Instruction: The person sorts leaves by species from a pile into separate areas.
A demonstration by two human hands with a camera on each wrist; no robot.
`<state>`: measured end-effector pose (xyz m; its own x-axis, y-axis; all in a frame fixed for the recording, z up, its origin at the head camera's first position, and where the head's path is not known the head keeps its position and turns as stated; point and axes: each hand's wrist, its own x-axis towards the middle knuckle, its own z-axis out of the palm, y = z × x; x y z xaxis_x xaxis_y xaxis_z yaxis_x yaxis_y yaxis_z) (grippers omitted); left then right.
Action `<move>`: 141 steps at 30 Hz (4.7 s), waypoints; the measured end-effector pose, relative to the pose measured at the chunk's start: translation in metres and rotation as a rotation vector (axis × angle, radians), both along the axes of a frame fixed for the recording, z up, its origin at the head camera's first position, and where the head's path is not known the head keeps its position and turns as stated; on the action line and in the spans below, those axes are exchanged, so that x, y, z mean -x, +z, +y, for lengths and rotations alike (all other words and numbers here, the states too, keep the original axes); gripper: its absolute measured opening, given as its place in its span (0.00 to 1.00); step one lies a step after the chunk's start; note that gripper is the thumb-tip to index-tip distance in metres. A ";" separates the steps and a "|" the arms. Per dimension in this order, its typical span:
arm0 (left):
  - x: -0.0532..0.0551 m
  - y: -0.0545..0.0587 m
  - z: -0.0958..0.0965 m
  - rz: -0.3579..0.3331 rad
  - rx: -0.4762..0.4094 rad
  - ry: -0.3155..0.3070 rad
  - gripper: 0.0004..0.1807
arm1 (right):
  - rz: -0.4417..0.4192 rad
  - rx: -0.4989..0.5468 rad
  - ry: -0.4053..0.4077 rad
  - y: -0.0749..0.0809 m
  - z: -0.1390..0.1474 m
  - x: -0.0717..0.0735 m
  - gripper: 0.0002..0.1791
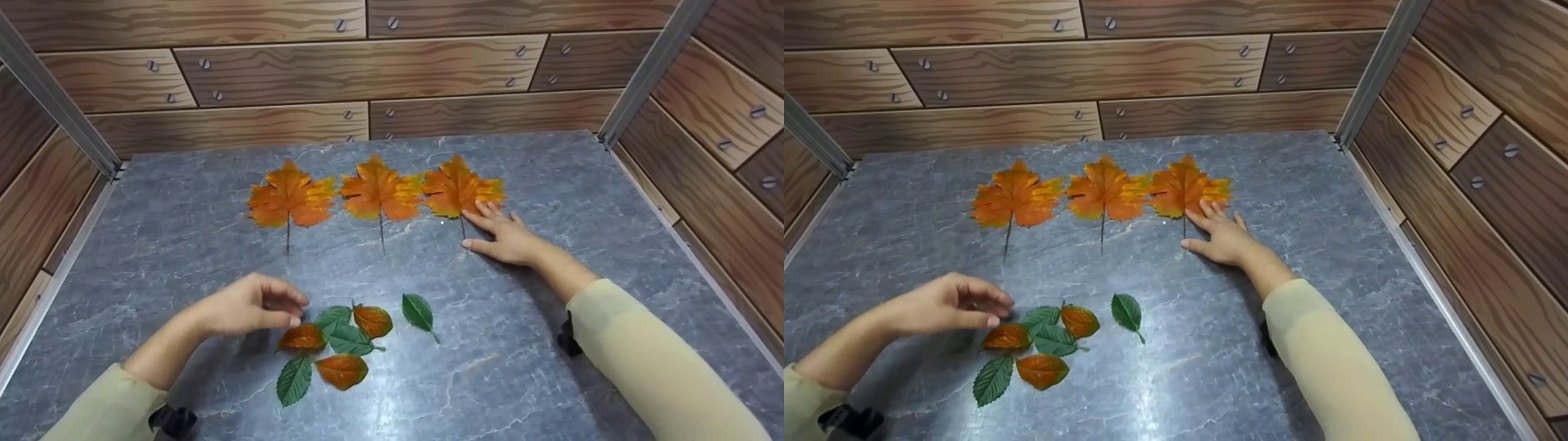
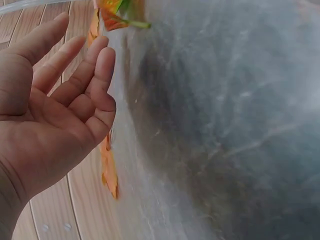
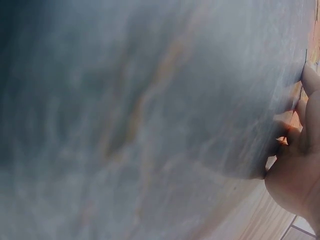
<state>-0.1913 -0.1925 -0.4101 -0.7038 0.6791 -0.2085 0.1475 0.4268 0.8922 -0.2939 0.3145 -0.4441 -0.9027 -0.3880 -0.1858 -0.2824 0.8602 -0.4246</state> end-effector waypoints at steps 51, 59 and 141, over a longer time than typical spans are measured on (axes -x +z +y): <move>0.023 -0.021 -0.058 0.208 0.033 0.561 0.20 | -0.010 -0.006 -0.008 0.000 0.000 0.002 0.45; 0.018 -0.022 -0.053 0.218 0.051 0.589 0.19 | -0.005 -0.011 0.000 0.001 0.001 0.002 0.45; -0.036 -0.028 -0.050 0.852 0.755 0.098 0.37 | 0.187 0.444 0.072 0.043 -0.050 -0.042 0.23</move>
<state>-0.1556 -0.2422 -0.4385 -0.8549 0.5180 0.0305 0.5187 0.8544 0.0286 -0.2516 0.2645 -0.4006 -0.8725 -0.4561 0.1750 -0.4415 0.5828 -0.6822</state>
